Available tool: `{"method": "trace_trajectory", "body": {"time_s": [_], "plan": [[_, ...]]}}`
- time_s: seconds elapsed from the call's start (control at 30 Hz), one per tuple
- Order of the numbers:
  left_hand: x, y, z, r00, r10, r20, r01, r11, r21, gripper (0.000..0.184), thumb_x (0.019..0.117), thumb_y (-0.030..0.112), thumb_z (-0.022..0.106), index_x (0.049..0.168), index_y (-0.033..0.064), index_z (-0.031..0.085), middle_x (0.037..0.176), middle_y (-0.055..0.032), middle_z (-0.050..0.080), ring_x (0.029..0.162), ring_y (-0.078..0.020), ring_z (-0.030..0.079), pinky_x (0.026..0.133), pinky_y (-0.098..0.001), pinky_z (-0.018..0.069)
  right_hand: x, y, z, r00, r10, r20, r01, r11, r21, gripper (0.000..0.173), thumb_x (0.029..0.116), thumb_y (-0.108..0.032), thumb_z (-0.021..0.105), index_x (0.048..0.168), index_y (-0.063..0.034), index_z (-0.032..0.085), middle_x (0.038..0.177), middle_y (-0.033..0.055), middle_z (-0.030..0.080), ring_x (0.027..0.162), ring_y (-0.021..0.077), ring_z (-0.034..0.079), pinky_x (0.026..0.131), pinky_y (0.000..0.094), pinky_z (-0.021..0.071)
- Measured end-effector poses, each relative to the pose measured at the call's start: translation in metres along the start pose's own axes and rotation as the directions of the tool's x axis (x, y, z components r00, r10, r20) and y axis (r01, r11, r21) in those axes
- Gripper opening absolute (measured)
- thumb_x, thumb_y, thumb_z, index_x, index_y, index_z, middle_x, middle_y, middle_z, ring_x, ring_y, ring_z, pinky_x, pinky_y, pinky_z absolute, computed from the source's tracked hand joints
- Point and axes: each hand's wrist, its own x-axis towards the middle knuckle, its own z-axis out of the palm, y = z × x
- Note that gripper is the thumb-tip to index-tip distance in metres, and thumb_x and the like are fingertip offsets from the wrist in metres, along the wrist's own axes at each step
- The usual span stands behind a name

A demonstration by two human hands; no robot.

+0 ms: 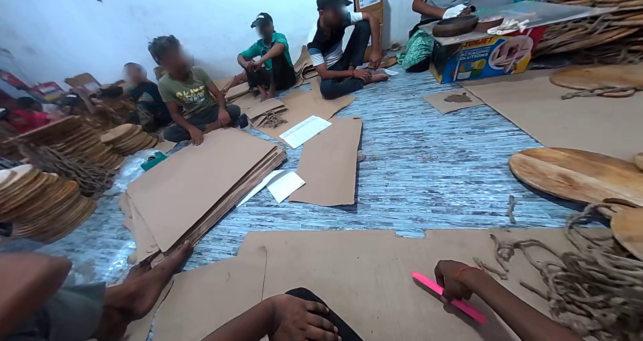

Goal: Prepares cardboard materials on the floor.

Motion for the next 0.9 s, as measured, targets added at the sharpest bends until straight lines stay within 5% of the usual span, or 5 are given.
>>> {"method": "trace_trajectory", "body": {"time_s": [0.23, 0.33, 0.57, 0.9], "plan": [[-0.0025, 0.0046, -0.0053, 1.000, 0.008, -0.020, -0.008, 1.000, 0.016, 0.111, 0.0606, 0.075, 0.075, 0.151, 0.0150, 0.050, 0.159, -0.0206, 0.041, 0.151, -0.0333, 0.033, 0.125, -0.0503, 0.0172, 0.0023, 0.0020, 0.0014, 1.000, 0.007, -0.009, -0.007, 1.000, 0.006, 0.041, 0.0971, -0.034, 0.072, 0.113, 0.0030, 0.068, 0.099, 0.0198, 0.070, 0.087, 0.0295, 0.069, 0.082, 0.0483, 0.0546], [-0.0029, 0.0060, -0.0072, 1.000, 0.011, -0.021, -0.010, 0.999, 0.038, 0.110, 0.0616, 0.073, 0.077, 0.151, 0.0138, 0.051, 0.158, -0.0215, 0.042, 0.150, -0.0339, 0.035, 0.124, -0.0501, 0.0184, 0.0001, -0.0009, -0.0005, 1.000, 0.014, -0.025, -0.014, 1.000, -0.015, 0.040, 0.0949, -0.031, 0.074, 0.114, 0.0037, 0.070, 0.106, 0.0245, 0.070, 0.098, 0.0361, 0.068, 0.087, 0.0558, 0.0523], [-0.0026, 0.0064, -0.0079, 1.000, 0.005, 0.001, -0.005, 0.999, 0.046, 0.111, 0.0611, 0.074, 0.075, 0.152, 0.0150, 0.049, 0.159, -0.0205, 0.041, 0.151, -0.0337, 0.034, 0.124, -0.0497, 0.0190, 0.0028, 0.0006, 0.0016, 0.997, 0.076, 0.002, -0.076, 0.996, 0.042, 0.040, 0.0950, -0.034, 0.074, 0.107, 0.0035, 0.068, 0.091, 0.0165, 0.069, 0.080, 0.0252, 0.066, 0.077, 0.0449, 0.0536], [-0.0020, 0.0051, -0.0069, 1.000, 0.001, 0.013, -0.001, 0.999, 0.032, 0.113, 0.0603, 0.074, 0.076, 0.153, 0.0153, 0.048, 0.160, -0.0197, 0.040, 0.152, -0.0326, 0.032, 0.125, -0.0498, 0.0175, -0.0032, -0.0015, 0.0019, 0.995, 0.091, 0.034, -0.092, 0.995, 0.032, 0.037, 0.0955, -0.034, 0.073, 0.103, 0.0024, 0.069, 0.086, 0.0134, 0.070, 0.076, 0.0221, 0.067, 0.075, 0.0424, 0.0540]]}}
